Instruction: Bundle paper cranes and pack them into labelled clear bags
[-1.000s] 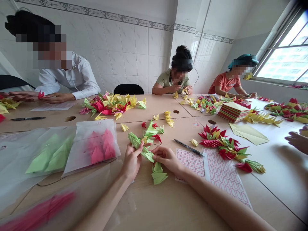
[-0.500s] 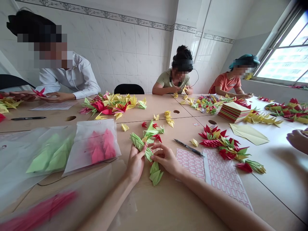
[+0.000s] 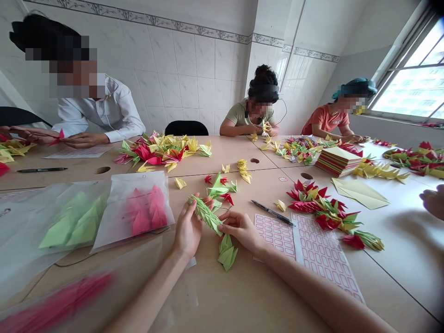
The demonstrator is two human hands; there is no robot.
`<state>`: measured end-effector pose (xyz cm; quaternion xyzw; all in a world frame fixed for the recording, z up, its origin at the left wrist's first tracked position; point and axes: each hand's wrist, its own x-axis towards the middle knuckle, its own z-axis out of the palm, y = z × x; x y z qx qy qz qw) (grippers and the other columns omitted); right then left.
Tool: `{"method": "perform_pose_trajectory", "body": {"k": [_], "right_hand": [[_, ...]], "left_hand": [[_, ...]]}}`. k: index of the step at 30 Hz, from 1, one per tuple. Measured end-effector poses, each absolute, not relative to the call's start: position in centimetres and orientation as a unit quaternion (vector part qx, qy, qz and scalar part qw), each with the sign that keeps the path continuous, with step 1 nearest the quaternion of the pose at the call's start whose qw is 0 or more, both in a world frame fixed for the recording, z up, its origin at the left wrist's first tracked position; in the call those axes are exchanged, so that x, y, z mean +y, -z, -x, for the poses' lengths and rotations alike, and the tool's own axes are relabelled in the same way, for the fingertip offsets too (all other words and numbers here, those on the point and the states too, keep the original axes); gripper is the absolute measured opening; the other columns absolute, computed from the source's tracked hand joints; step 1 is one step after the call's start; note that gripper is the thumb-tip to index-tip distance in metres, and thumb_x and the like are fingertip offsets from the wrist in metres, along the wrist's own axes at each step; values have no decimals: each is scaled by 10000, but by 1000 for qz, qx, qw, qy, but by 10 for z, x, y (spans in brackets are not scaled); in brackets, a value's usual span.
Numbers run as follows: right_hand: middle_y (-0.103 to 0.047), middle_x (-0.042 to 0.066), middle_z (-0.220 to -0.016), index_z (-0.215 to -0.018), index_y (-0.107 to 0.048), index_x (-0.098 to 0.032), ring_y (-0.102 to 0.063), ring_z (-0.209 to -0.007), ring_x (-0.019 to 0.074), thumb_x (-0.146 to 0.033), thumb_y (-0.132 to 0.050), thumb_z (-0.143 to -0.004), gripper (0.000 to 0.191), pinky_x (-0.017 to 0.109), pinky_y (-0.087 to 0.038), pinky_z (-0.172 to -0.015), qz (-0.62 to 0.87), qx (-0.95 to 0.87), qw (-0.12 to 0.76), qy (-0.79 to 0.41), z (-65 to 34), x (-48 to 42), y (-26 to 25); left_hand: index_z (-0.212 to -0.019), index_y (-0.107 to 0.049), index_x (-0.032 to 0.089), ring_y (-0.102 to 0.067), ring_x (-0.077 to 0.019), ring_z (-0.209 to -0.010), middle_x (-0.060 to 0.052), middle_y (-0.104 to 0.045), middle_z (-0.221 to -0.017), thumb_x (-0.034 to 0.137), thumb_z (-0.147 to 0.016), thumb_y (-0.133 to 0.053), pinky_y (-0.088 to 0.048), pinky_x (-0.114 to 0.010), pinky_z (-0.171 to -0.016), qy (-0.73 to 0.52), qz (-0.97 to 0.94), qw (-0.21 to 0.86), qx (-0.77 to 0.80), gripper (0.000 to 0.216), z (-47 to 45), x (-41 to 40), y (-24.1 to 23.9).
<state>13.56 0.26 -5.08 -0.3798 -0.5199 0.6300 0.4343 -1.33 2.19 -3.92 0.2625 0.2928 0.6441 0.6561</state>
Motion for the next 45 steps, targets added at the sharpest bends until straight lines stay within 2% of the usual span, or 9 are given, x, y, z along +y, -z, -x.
{"method": "perform_pose_trajectory", "body": {"k": [6,13,17,20,25,32,39,41,45], "right_hand": [[-650,6,-647,-957,-638,-151,-559,-548,108,-297,-681,-688,309,212,-386,-509,393,-530,418,-625,-134,1,52],[-634,1,-640,-792,-631,-147,-564,-569,119,-279,-692,-658,198,219,-397,-522,398,-517,433,-622,-132,1,51],[-622,-6,-647,-761,-631,-154,-557,-578,117,-291,-698,-646,192,222,-401,-537,390,-508,440,-630,-134,2,49],[-620,-6,-659,-769,-624,-156,-560,-591,122,-318,-706,-638,224,231,-407,-554,385,-498,454,-630,-135,3,48],[-625,1,-705,-888,-618,-162,-568,-632,130,-373,-686,-666,314,238,-414,-584,384,-508,458,-621,-134,3,48],[-566,34,-981,-961,-561,-201,-554,-858,152,-397,-588,-760,282,265,-444,-738,448,-547,492,-508,-135,-4,43],[-523,33,-882,-795,-560,-194,-471,-863,198,-408,-617,-727,231,345,-370,-781,552,-703,350,-279,-128,-12,45],[-519,30,-866,-770,-567,-194,-468,-838,189,-321,-626,-715,151,332,-361,-773,545,-719,338,-269,-128,-11,47],[-521,28,-881,-791,-575,-208,-479,-724,142,-247,-544,-765,57,251,-364,-643,485,-689,410,-349,-131,-7,51]], "left_hand": [[-805,-528,183,-637,-150,-765,21,-594,-792,284,-715,-659,-488,-268,-720,-654,-316,607,323,188,12,20,41],[-779,-491,189,-634,-144,-737,14,-589,-798,321,-723,-647,-501,-255,-673,-652,-344,575,356,213,3,12,35],[-897,-482,212,-639,-151,-788,-14,-614,-935,336,-747,-629,-508,-284,-713,-637,-356,594,340,244,3,11,34],[-1032,-419,266,-649,-154,-818,-7,-598,-1052,237,-671,-712,-501,-316,-785,-614,-380,595,352,466,2,10,35],[-1123,-366,276,-662,-186,-816,-24,-644,-957,160,-635,-730,-510,-340,-785,-615,-428,546,375,620,3,10,37],[-1036,-402,266,-673,-199,-726,12,-628,-856,186,-635,-724,-535,-355,-685,-672,-339,545,371,521,14,19,38],[-1016,-427,258,-671,-180,-707,20,-635,-825,127,-622,-721,-533,-303,-649,-700,-322,528,359,509,12,18,37],[-1014,-435,256,-669,-167,-706,22,-635,-824,127,-625,-720,-529,-277,-637,-703,-321,528,352,500,12,18,37],[-982,-464,244,-665,-151,-699,27,-639,-817,136,-616,-730,-526,-258,-639,-701,-320,539,340,464,14,19,37]]}}
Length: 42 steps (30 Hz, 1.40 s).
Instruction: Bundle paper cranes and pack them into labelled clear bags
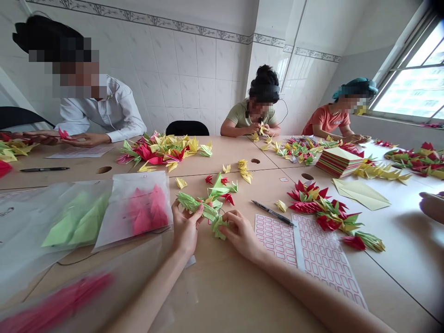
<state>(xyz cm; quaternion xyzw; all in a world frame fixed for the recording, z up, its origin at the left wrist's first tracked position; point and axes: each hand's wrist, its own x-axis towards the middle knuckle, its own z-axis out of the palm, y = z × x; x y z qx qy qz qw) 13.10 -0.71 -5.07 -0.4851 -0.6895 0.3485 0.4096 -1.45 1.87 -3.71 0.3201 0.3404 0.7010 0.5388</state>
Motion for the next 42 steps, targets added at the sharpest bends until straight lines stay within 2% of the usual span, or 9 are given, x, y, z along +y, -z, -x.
{"method": "perform_pose_trajectory", "body": {"k": [5,11,19,23,26,32,36,39,42], "right_hand": [[-497,-11,-687,-809,-533,-210,-418,-593,115,-283,-450,-830,113,216,-314,-534,446,-654,443,-419,-132,-8,49],[-543,-13,-748,-792,-562,-200,-425,-611,109,-142,-482,-731,117,215,-310,-554,468,-675,446,-357,-133,-8,46],[-624,23,-1020,-947,-645,-227,-556,-966,184,8,-351,-543,553,290,-423,-819,439,-713,438,-328,-135,-8,49],[-629,4,-1074,-1141,-517,-248,-548,-1036,174,30,-324,-528,700,311,-396,-894,413,-709,460,-340,-134,-12,46],[-633,5,-1038,-1142,-476,-240,-561,-988,170,19,-360,-568,640,297,-399,-866,402,-702,449,-379,-135,-15,41],[-637,16,-924,-768,-579,-193,-569,-861,174,-205,-466,-794,116,277,-403,-779,410,-708,399,-414,-136,-18,32],[-653,10,-828,-848,-583,-209,-596,-800,164,-278,-542,-796,96,280,-415,-769,404,-709,421,-396,-133,-17,36],[-656,6,-857,-1123,-462,-242,-605,-791,150,-234,-598,-753,394,294,-431,-780,369,-679,445,-453,-130,-16,41],[-613,-6,-795,-1173,-422,-231,-563,-696,131,-297,-657,-713,521,252,-432,-647,377,-648,425,-507,-128,-12,46]], "left_hand": [[-957,-493,233,-663,-154,-693,29,-649,-802,150,-605,-742,-530,-274,-644,-698,-318,547,335,440,16,21,39],[-921,-490,222,-658,-149,-755,33,-651,-814,128,-595,-747,-525,-294,-703,-706,-297,543,344,425,18,23,41],[-946,-476,217,-655,-151,-763,27,-647,-806,122,-586,-752,-521,-310,-728,-707,-287,545,348,464,18,24,42],[-938,-462,222,-649,-153,-790,29,-643,-825,113,-571,-760,-513,-314,-740,-711,-272,541,358,484,19,24,44],[-952,-463,227,-641,-158,-830,30,-638,-834,96,-563,-760,-501,-314,-755,-717,-252,538,364,507,20,25,46],[-963,-477,212,-650,-149,-765,32,-640,-795,54,-548,-747,-496,-303,-750,-724,-226,557,340,520,19,28,47],[-874,-525,190,-657,-160,-757,20,-644,-760,53,-572,-723,-510,-275,-708,-706,-238,586,318,386,18,26,44],[-811,-541,186,-657,-173,-776,2,-648,-774,55,-613,-691,-524,-277,-673,-684,-231,620,308,281,18,24,40],[-791,-562,187,-653,-177,-786,-12,-650,-794,67,-654,-657,-536,-280,-647,-652,-224,664,290,205,17,20,36]]}}
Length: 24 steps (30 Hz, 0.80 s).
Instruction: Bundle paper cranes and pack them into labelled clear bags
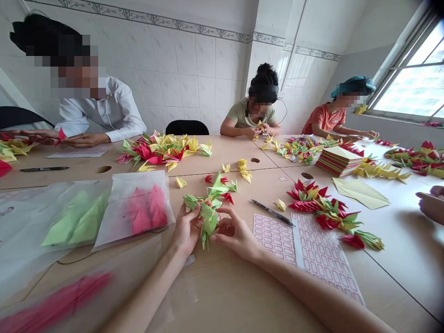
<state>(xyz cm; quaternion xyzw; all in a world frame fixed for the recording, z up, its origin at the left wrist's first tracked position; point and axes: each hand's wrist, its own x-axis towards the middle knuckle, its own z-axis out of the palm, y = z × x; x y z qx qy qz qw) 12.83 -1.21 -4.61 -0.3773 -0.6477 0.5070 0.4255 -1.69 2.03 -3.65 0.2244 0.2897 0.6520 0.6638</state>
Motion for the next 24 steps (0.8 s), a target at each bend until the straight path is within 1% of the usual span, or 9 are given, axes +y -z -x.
{"method": "perform_pose_trajectory", "body": {"k": [2,4,6,8,10,13,17,19,24], "right_hand": [[-563,-17,-738,-1071,-516,-202,-507,-639,114,-346,-677,-693,436,226,-394,-580,393,-658,402,-501,-128,-10,48],[-522,-18,-700,-894,-583,-175,-461,-613,104,-374,-666,-700,290,218,-367,-556,403,-675,384,-484,-129,-8,49],[-508,-10,-696,-750,-563,-165,-453,-623,106,-383,-637,-724,232,219,-371,-564,405,-670,394,-482,-129,-7,49],[-515,0,-727,-688,-507,-169,-465,-657,114,-377,-614,-741,240,221,-389,-587,394,-647,429,-492,-130,-7,48],[-516,2,-749,-673,-464,-176,-469,-675,113,-362,-593,-759,243,221,-397,-605,375,-626,461,-505,-131,-7,48],[-491,-15,-692,-668,-421,-182,-467,-642,104,-341,-594,-765,254,220,-390,-594,360,-607,487,-514,-131,-8,47],[-546,2,-733,-718,-399,-189,-560,-705,138,-347,-613,-759,269,243,-418,-617,321,-573,481,-580,-131,-9,45],[-542,0,-761,-747,-407,-194,-559,-713,134,-354,-622,-753,269,234,-416,-597,316,-569,475,-592,-130,-9,43],[-471,-28,-752,-761,-441,-198,-460,-686,102,-294,-679,-698,264,229,-408,-627,363,-606,497,-503,-131,-6,46]], "left_hand": [[-823,-580,200,-652,-172,-782,-6,-649,-806,65,-661,-649,-539,-277,-641,-641,-225,678,281,222,16,19,35],[-871,-590,220,-651,-166,-774,3,-648,-820,60,-661,-651,-539,-277,-645,-635,-229,684,276,271,16,18,34],[-911,-595,231,-650,-160,-757,5,-651,-827,57,-666,-647,-539,-274,-645,-633,-229,687,274,305,15,18,35],[-914,-600,227,-649,-152,-736,3,-654,-816,45,-671,-635,-537,-262,-640,-639,-224,684,272,306,15,19,36],[-897,-604,216,-649,-140,-727,1,-655,-801,28,-677,-619,-535,-247,-650,-648,-217,678,270,290,16,21,37],[-889,-604,206,-651,-130,-726,-4,-655,-789,12,-687,-599,-534,-233,-669,-655,-214,672,273,280,16,22,37],[-880,-600,210,-657,-138,-729,3,-653,-774,12,-688,-591,-535,-238,-663,-659,-220,662,282,276,17,22,38],[-841,-598,198,-657,-139,-733,2,-654,-772,17,-687,-595,-534,-234,-667,-663,-222,658,280,238,18,23,38],[-762,-581,162,-663,-132,-722,-11,-663,-761,12,-683,-605,-534,-206,-663,-680,-210,640,288,172,20,26,41]]}}
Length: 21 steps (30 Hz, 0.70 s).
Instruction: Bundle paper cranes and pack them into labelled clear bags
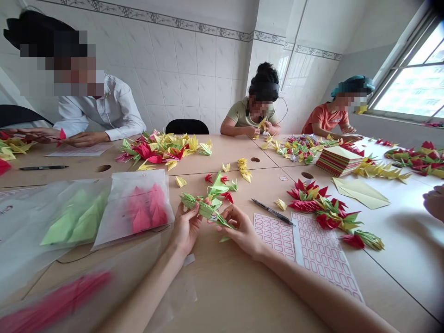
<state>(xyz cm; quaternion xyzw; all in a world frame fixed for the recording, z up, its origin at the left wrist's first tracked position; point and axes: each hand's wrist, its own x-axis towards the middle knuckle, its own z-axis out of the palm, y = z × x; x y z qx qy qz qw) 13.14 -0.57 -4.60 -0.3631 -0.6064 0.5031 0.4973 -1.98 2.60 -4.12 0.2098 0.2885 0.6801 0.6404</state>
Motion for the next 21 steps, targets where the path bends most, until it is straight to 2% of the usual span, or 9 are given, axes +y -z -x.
{"method": "perform_pose_trajectory", "body": {"k": [6,9,12,14,16,18,21], "right_hand": [[-478,-13,-796,-701,-502,-182,-444,-701,114,-250,-707,-651,221,237,-391,-622,421,-679,461,-387,-134,-1,54],[-500,2,-822,-732,-551,-177,-471,-719,123,-300,-719,-645,226,241,-398,-628,417,-678,447,-407,-135,-2,52],[-520,10,-797,-777,-575,-174,-489,-694,117,-371,-584,-779,198,237,-402,-608,408,-643,450,-466,-135,-4,48],[-516,-2,-737,-813,-564,-180,-490,-647,108,-346,-525,-819,171,228,-401,-572,402,-616,455,-502,-135,-4,47],[-541,-3,-772,-874,-546,-192,-521,-689,116,-274,-584,-769,139,225,-421,-588,383,-603,472,-517,-135,-4,49],[-572,11,-865,-920,-540,-200,-548,-766,132,-212,-631,-710,229,233,-444,-632,377,-605,483,-508,-134,-2,53],[-596,10,-851,-890,-571,-193,-546,-725,129,-210,-640,-700,203,235,-434,-615,419,-624,466,-467,-134,0,57]], "left_hand": [[-771,-576,164,-672,-152,-724,-11,-671,-754,-9,-672,-610,-548,-227,-645,-689,-215,631,283,202,20,27,42],[-771,-576,165,-674,-166,-737,-9,-671,-747,-8,-668,-619,-553,-239,-640,-692,-219,624,288,206,20,27,43],[-762,-574,164,-675,-169,-736,-8,-671,-739,-6,-667,-622,-557,-247,-641,-691,-219,626,287,201,21,27,44],[-756,-572,164,-674,-164,-729,-6,-670,-733,-12,-667,-617,-558,-246,-643,-691,-216,628,285,202,20,27,44],[-743,-570,160,-672,-151,-718,-5,-670,-723,-17,-671,-609,-555,-235,-648,-692,-213,628,286,194,20,27,44],[-739,-569,158,-670,-143,-708,-7,-672,-723,-21,-670,-608,-553,-229,-649,-693,-211,628,285,195,20,27,43],[-753,-568,161,-672,-150,-706,-11,-679,-741,-21,-656,-621,-552,-234,-646,-693,-212,630,279,213,20,27,43]]}}
